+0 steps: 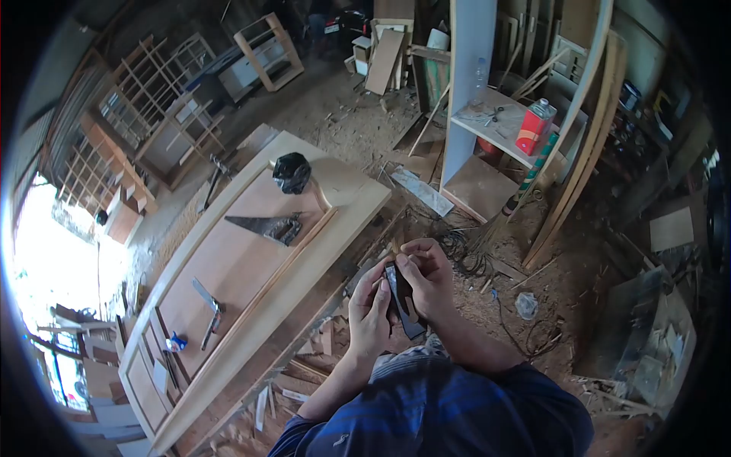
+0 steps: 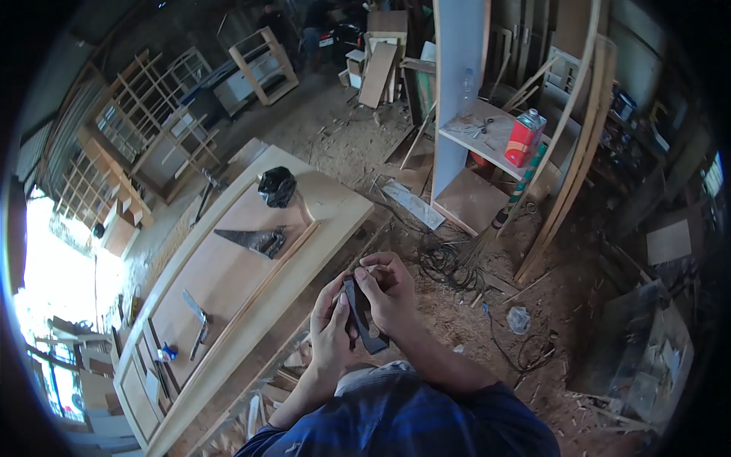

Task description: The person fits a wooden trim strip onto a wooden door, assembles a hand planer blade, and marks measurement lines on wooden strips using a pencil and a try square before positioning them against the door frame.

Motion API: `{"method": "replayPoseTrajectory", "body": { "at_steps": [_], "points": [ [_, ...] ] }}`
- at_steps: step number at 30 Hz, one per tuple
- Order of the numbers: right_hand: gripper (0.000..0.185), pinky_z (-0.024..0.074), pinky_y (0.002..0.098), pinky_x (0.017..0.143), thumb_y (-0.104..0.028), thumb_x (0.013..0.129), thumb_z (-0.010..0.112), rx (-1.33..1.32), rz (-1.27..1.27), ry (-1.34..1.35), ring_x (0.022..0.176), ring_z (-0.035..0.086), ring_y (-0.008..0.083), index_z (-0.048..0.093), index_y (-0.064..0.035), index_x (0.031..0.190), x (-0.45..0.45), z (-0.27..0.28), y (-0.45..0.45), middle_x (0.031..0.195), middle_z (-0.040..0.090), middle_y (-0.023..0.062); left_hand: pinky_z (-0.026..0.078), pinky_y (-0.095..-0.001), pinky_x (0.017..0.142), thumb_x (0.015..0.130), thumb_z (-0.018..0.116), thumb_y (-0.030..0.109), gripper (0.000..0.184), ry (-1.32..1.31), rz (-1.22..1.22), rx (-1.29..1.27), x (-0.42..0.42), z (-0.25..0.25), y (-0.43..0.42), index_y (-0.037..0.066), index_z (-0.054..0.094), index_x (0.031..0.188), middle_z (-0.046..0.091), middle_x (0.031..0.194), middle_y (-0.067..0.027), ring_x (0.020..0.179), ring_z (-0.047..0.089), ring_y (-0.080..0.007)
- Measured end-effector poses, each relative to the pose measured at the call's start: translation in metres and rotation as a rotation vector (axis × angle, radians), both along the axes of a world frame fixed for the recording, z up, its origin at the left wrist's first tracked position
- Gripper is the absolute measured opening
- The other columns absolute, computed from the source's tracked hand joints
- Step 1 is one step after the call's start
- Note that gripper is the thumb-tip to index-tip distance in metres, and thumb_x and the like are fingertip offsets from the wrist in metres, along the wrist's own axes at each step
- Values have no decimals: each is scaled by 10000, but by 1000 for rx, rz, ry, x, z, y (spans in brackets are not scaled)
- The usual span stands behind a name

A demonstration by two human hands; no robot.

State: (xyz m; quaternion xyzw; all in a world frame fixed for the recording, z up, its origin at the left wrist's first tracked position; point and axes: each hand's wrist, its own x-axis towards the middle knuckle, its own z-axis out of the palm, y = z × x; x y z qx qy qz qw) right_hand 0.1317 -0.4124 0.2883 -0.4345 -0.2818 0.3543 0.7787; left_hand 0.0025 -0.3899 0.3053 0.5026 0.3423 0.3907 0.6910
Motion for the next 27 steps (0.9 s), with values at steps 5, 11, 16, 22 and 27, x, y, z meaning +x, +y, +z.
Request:
{"method": "replayPoseTrajectory", "body": {
  "at_steps": [5,11,16,22,27],
  "points": [
    [162,495,198,685,-74,1081,697,116,-98,269,770,625,15,623,-41,1221,14,13,-18,883,678,-19,397,-195,515,1169,556,220,436,-101,-101,8,2,12,-6,80,523,1581,657,882,11,590,507,-34],
    [198,476,198,722,-80,1075,709,18,0,-22,833,604,8,636,-37,1255,6,19,-49,943,660,-47,398,-208,508,1182,518,256,431,-239,-184,-104,-15,11,-12,113,491,1588,622,823,0,564,498,-53],
    [219,480,206,768,-94,1079,710,4,64,-42,862,612,16,638,-31,1275,-2,18,-52,981,676,-22,340,-204,482,1184,491,237,376,-248,-215,-115,-15,7,-21,98,521,1532,582,793,11,541,440,-41],
    [221,458,198,728,-95,1083,704,5,46,-56,813,586,6,632,-23,1279,27,10,-50,911,672,-35,401,-208,497,1195,471,224,374,-210,-257,-101,11,-2,-23,105,523,1545,592,792,5,557,479,-54],
    [213,446,190,709,-68,1073,708,23,36,-42,795,567,0,627,-20,1265,87,-9,-39,898,666,-38,381,-197,484,1190,482,206,364,-152,-176,-58,75,-12,-22,87,549,1527,618,840,13,566,481,-32]
  ]
}}
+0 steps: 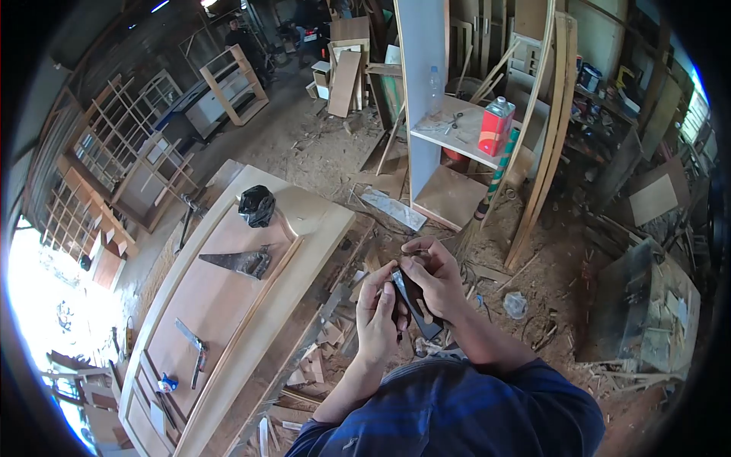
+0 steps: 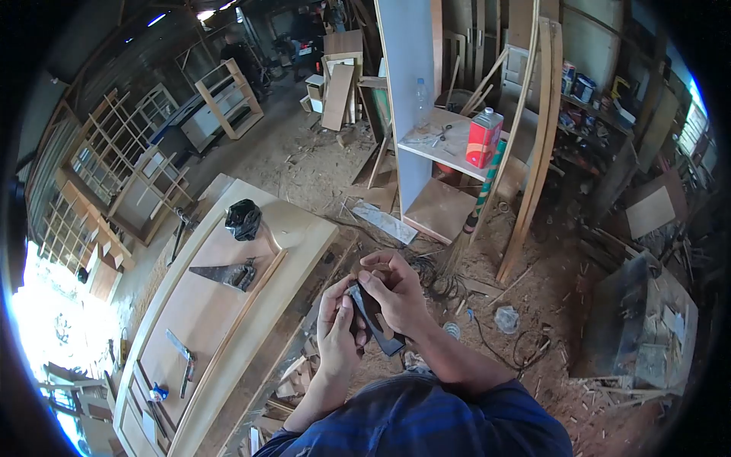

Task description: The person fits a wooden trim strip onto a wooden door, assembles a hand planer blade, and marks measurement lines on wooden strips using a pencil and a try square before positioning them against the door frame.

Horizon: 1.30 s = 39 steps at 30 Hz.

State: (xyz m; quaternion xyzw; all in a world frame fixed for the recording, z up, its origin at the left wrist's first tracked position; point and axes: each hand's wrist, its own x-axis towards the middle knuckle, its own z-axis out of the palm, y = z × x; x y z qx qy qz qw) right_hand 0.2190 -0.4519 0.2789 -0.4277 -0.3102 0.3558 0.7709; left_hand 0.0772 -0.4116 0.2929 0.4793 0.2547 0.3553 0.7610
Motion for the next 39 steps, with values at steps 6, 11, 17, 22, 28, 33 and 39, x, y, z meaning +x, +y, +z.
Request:
{"method": "replayPoseTrajectory", "body": {
  "at_steps": [6,11,17,22,28,33,39],
  "points": [
    [209,459,194,711,-51,1068,712,45,-93,49,805,571,-2,618,-27,1254,115,-7,14,899,663,-40,458,-186,614,1183,489,181,393,75,84,184,129,-7,5,29,538,1542,712,1121,-30,781,616,-32],
    [179,464,196,683,-66,1078,704,95,-112,126,784,582,1,615,-37,1230,205,-2,28,893,659,-42,527,-278,1058,1177,494,156,472,-45,96,202,230,-13,19,-34,459,1608,633,1487,-126,1276,655,-154],
    [151,450,209,596,-116,1099,679,49,41,323,694,593,22,614,-62,1225,278,8,43,894,675,-29,368,-209,495,1186,507,241,529,-14,78,82,283,10,29,92,410,1684,626,826,24,580,468,-36],
    [191,531,246,655,-94,1109,648,73,195,191,733,681,90,571,-37,1274,319,-13,72,892,731,50,359,-210,484,1187,504,264,502,42,133,49,315,7,66,113,428,1659,585,772,19,544,440,-43],
    [209,494,208,678,-90,1089,685,-4,184,123,764,651,30,606,-17,1268,361,-15,142,878,712,-3,361,-204,483,1181,520,244,384,1,165,-8,361,-14,135,94,512,1534,591,759,22,546,472,-41],
    [241,508,219,659,-94,1085,692,-31,135,43,762,664,37,581,-25,1288,402,-21,230,902,752,30,375,-197,488,1178,532,235,373,-26,127,10,400,-27,225,96,531,1524,627,788,24,558,487,-25],
    [242,512,216,653,-102,1081,698,-111,138,-36,752,668,40,577,-41,1282,423,-1,368,902,754,36,398,-183,497,1174,535,197,355,-85,171,-18,423,-24,354,73,556,1506,685,904,9,581,513,-11]
  ]
}}
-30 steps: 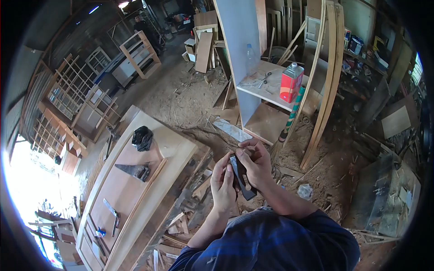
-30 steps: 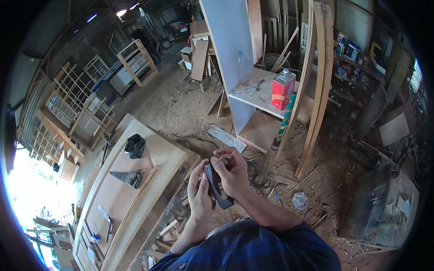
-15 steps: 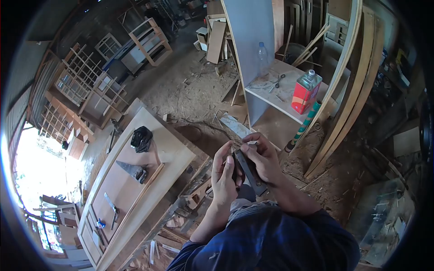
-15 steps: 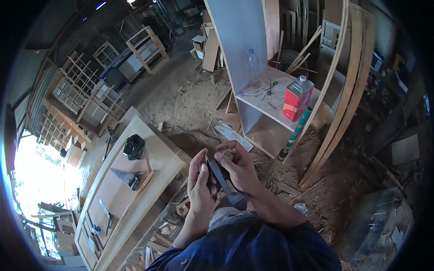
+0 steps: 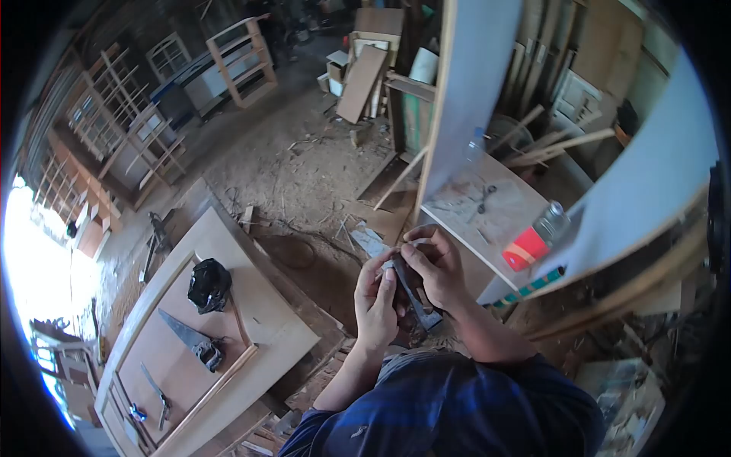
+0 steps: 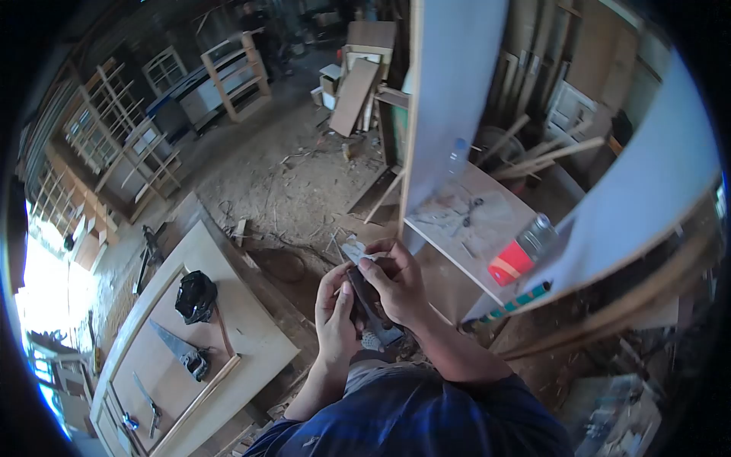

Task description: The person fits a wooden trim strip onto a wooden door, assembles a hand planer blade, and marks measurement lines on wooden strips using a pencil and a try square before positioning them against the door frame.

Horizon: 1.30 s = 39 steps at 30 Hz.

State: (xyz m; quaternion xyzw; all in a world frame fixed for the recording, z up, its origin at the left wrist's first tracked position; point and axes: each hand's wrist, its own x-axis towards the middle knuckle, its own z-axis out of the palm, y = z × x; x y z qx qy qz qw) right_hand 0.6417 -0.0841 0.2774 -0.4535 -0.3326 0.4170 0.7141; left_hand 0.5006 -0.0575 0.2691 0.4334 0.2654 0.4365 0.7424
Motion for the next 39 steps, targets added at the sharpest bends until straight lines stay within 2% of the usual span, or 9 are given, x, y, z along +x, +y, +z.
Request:
{"method": "replayPoseTrajectory", "body": {
  "at_steps": [6,8,12,16,20,23,26,31,39],
  "points": [
    [228,511,218,671,-118,1076,709,10,98,-36,754,677,56,588,-59,1260,-14,6,121,884,748,30,375,-175,488,1169,532,203,350,-3,155,63,-9,-1,101,72,547,1494,760,997,-49,605,565,-17],
    [197,509,215,671,-118,1092,680,-6,143,-24,748,672,56,588,-62,1258,-26,12,147,882,737,21,381,-183,493,1168,531,198,364,2,236,84,-17,-4,123,72,541,1509,751,981,-52,601,555,-22],
    [151,425,205,494,-144,1119,639,6,286,141,593,573,34,605,-84,1254,-43,0,214,793,681,-16,376,-206,487,1165,521,198,376,11,435,43,-45,-1,159,65,539,1516,684,880,-32,567,499,-39],
    [148,396,231,417,-195,1102,675,-119,332,129,511,520,53,638,-113,1219,-45,-3,269,733,608,-26,340,-210,457,1167,516,220,345,14,627,26,-87,-13,175,74,570,1475,564,777,-3,534,440,-49],
    [119,379,231,385,-198,1100,675,-245,381,192,514,534,51,663,-137,1202,-74,-40,335,722,612,-27,324,-195,447,1168,531,242,293,80,887,53,-116,-32,198,75,613,1393,552,772,22,534,441,-32],
    [112,401,231,433,-209,1081,708,-331,516,158,538,532,58,663,-143,1158,-102,-35,374,769,609,-25,331,-202,435,1159,558,222,233,164,1048,-23,-119,-14,221,56,635,1303,563,730,25,505,438,-34],
    [120,385,217,410,-207,1077,723,-204,660,180,538,555,41,683,-151,1175,-116,-44,427,753,644,-41,339,-196,435,1141,577,201,207,24,1060,14,-116,-20,261,47,650,1260,589,800,10,531,470,-38],
    [204,391,213,450,-195,1065,748,46,822,-16,558,547,43,665,-113,1232,-115,10,507,811,675,-23,398,-225,488,1144,568,219,264,-109,1056,-66,-106,1,345,34,663,1307,642,914,-17,612,550,-65],
    [213,407,205,520,-149,1079,725,2,1133,-77,618,543,4,652,-98,1273,-129,-3,626,770,641,-57,443,-197,605,1147,602,194,279,-197,1046,34,-96,-11,483,59,648,1387,676,1026,15,793,607,-37]
  ]
}}
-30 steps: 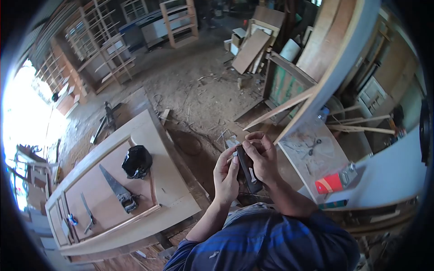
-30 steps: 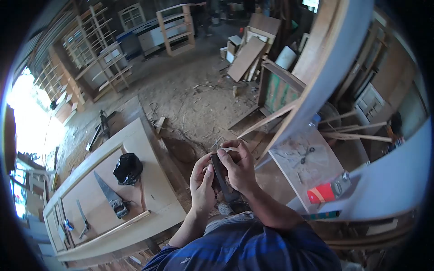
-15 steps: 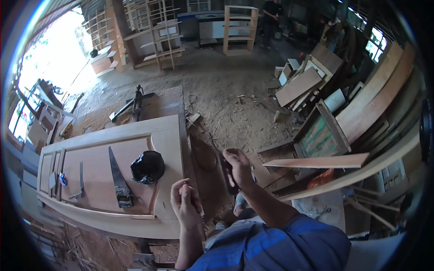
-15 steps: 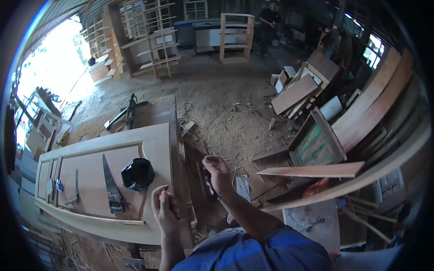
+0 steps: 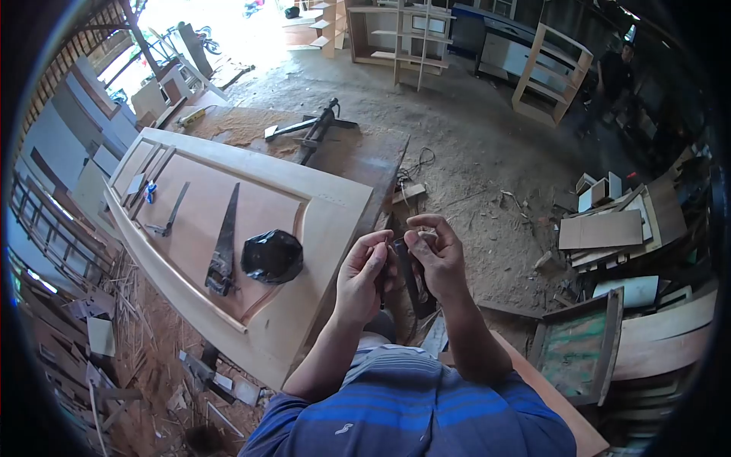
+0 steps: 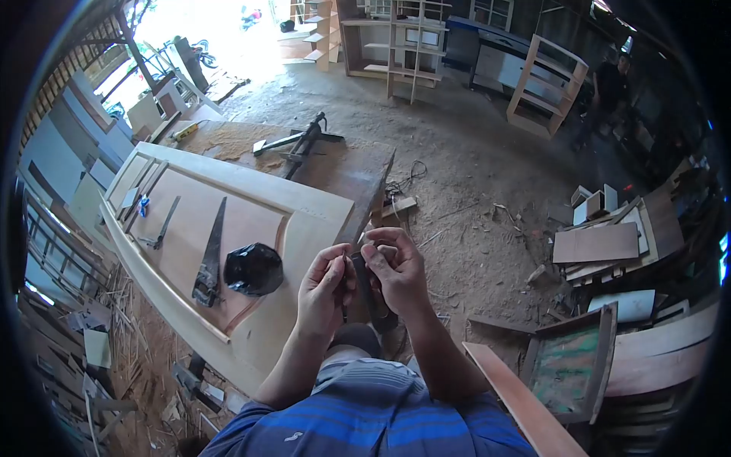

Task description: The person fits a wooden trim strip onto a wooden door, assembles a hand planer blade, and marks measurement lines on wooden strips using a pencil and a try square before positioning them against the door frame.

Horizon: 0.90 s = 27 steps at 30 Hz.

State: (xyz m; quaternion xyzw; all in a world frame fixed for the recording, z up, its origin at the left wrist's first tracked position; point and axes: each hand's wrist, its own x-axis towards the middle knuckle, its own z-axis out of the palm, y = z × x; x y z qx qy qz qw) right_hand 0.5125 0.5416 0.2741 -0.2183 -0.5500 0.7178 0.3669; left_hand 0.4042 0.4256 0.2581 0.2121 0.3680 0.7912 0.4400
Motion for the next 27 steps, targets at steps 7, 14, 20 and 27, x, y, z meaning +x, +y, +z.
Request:
{"method": "replayPoseTrajectory", "body": {
  "at_steps": [7,14,20,27],
  "points": [
    [223,501,207,674,-110,1086,701,-12,5,-50,773,639,29,640,-70,1297,-50,-21,128,872,710,-15,429,-174,591,1131,597,182,302,-27,-4,-2,-47,-28,136,52,625,1401,681,1031,29,797,598,-18],
    [242,521,199,648,-102,1080,701,-19,63,-60,757,679,37,635,-62,1309,-134,-4,262,899,759,18,405,-165,589,1138,596,145,283,-103,-19,49,-125,-16,264,43,660,1394,723,1059,13,774,585,8],
    [246,558,210,720,-83,1090,682,-92,154,-35,818,700,55,613,-46,1323,-190,-12,324,928,759,37,373,-163,553,1143,587,108,259,-127,92,35,-171,-15,321,47,674,1379,705,1013,20,728,554,13],
    [253,546,201,685,-85,1101,668,-102,302,20,791,696,53,579,-32,1333,-233,-17,386,911,763,42,387,-172,530,1144,586,98,207,-84,259,25,-189,-20,370,54,680,1323,735,1101,-22,761,599,-4]
  ]
}}
